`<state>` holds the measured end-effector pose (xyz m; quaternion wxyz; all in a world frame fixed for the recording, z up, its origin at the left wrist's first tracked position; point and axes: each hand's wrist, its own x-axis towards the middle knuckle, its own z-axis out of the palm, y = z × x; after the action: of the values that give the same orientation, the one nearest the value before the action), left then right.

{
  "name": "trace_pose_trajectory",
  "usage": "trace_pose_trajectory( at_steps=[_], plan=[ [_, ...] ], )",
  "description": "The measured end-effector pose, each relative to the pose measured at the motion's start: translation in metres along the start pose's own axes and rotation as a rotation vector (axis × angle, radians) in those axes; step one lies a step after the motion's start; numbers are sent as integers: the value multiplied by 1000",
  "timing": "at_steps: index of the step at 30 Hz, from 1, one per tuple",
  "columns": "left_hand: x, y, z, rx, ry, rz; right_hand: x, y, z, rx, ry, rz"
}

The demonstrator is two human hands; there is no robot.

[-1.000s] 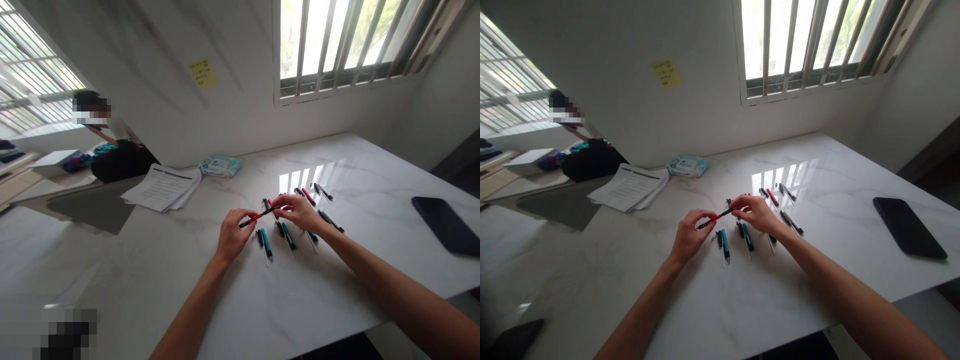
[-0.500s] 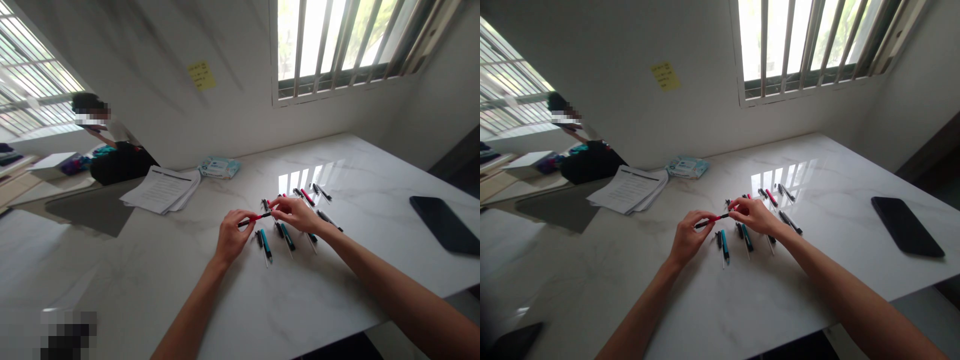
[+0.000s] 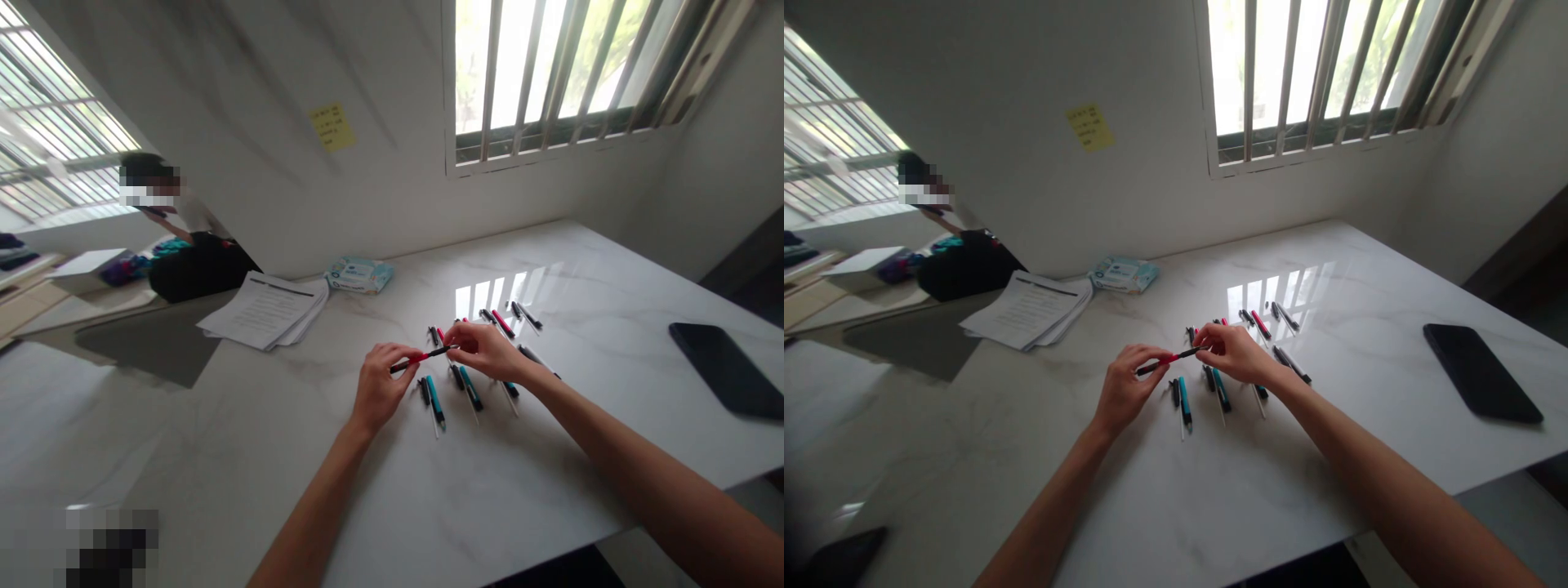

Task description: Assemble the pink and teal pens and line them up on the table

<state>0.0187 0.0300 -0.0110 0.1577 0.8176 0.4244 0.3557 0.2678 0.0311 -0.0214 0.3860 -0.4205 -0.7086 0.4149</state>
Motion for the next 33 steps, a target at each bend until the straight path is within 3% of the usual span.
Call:
trace_pose_trajectory(
  at_steps=[5, 10, 16, 33],
  plan=[
    [0, 1, 0, 7, 0, 7, 1, 0, -3, -140, -21, 34],
    [0, 1, -1, 7, -2, 2, 0, 0, -6, -41, -54, 9],
    [1, 4, -2, 8, -14, 0, -1, -2, -5, -198, -33, 6],
    [0, 1, -2, 57, -53, -28, -1, -5, 2, -203, 132, -139]
  ],
)
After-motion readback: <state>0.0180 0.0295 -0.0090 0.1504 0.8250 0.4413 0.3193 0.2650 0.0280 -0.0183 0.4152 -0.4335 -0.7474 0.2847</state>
